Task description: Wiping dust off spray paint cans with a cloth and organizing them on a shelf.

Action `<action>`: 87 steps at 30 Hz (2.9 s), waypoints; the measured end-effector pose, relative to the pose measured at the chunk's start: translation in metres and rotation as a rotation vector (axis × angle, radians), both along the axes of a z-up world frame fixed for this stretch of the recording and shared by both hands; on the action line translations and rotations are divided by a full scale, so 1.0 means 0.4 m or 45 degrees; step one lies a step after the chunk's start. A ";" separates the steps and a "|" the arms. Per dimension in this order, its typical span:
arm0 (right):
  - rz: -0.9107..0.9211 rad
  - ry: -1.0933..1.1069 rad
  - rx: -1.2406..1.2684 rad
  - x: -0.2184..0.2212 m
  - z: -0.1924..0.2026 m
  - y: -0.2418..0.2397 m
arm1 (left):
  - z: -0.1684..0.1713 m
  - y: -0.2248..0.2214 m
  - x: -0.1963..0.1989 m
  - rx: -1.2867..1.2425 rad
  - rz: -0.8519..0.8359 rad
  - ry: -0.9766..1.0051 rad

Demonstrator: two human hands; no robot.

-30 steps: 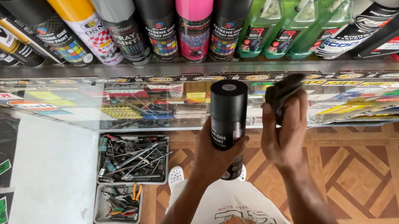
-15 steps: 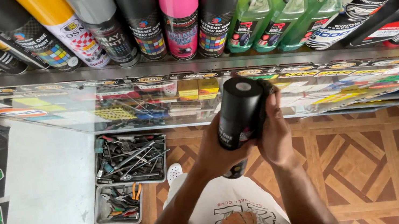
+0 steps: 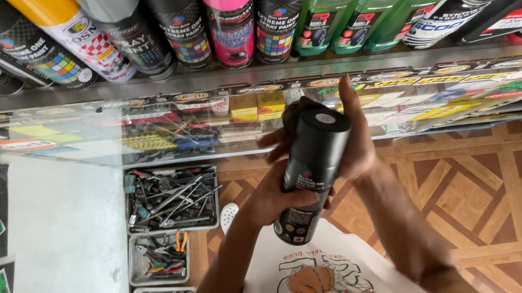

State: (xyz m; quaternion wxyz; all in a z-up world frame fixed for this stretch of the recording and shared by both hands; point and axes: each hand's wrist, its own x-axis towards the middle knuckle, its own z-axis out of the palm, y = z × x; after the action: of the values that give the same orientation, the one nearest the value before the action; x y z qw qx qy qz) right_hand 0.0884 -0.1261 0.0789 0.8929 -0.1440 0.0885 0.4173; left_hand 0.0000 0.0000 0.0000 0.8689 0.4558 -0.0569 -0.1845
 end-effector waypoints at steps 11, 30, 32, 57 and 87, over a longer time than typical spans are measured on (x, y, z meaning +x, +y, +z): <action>-0.888 -2.003 -1.710 -0.098 -0.076 -0.105 | 0.134 -0.080 0.075 1.105 0.318 -0.180; 0.536 -1.060 -0.922 0.109 -0.051 -0.210 | 0.108 -0.004 0.047 1.257 0.151 -0.180; 0.184 -0.702 -0.748 0.045 -0.109 -0.191 | 0.088 0.010 0.043 1.228 0.261 -0.075; -0.579 -1.548 -0.677 0.026 -0.071 -0.078 | 0.160 -0.027 0.040 1.066 0.347 0.054; -0.314 -1.338 -0.463 0.039 -0.112 0.020 | -0.096 -0.016 0.010 -1.282 -0.357 -0.055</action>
State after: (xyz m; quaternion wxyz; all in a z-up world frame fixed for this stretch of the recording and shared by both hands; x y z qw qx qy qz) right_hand 0.1042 -0.1183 0.0339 0.8200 -0.4721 -0.2809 0.1605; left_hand 0.0042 -0.0063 -0.0385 0.9460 -0.0269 -0.2169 -0.2395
